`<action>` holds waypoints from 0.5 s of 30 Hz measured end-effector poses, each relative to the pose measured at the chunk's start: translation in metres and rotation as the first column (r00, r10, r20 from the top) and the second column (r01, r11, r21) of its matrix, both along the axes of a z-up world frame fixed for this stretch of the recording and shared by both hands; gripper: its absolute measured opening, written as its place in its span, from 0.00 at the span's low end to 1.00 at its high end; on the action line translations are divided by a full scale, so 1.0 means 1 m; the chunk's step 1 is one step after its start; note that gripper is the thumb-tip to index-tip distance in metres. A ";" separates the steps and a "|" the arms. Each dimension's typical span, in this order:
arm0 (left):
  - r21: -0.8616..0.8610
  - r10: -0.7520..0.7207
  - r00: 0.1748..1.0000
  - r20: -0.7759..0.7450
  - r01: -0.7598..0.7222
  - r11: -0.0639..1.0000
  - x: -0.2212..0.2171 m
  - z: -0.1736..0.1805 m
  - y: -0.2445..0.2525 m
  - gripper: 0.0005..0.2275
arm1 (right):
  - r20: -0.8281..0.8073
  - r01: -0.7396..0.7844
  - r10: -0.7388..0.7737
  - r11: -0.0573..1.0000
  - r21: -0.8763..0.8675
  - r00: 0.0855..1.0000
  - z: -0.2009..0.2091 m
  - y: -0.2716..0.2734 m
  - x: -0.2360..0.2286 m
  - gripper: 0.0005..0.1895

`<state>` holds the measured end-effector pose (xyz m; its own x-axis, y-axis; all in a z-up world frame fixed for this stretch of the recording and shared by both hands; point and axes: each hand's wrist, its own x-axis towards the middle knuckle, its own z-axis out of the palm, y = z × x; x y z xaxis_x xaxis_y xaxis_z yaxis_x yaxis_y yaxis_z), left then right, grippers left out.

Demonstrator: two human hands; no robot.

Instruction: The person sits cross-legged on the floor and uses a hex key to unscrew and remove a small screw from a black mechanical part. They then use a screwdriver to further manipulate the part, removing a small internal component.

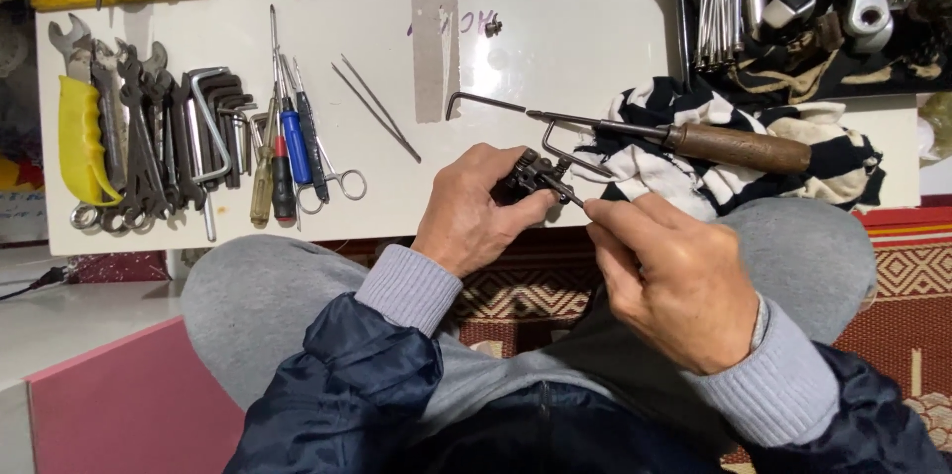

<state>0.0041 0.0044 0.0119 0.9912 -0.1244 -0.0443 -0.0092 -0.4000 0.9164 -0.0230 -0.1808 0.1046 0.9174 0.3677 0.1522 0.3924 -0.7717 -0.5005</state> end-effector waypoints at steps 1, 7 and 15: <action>0.002 0.000 1.000 -0.002 0.000 1.000 -0.003 0.000 0.001 0.18 | -0.002 0.000 0.000 1.000 0.002 1.000 0.000 0.001 0.000 0.10; 0.028 0.011 0.992 0.123 -0.015 0.999 -0.007 -0.003 -0.002 0.18 | 0.011 -0.074 0.074 0.997 -0.030 0.997 0.000 -0.011 0.000 0.10; 0.079 0.008 0.934 0.357 -0.039 0.996 -0.021 -0.009 -0.014 0.20 | 0.018 0.132 -0.135 0.984 0.119 0.991 -0.026 -0.017 -0.039 0.14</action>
<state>-0.0166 -0.0095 0.0029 0.9466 -0.1116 0.3024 -0.3179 -0.4793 0.8181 -0.0622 -0.1980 0.0782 0.9522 0.2208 0.2109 0.3038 -0.7546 -0.5816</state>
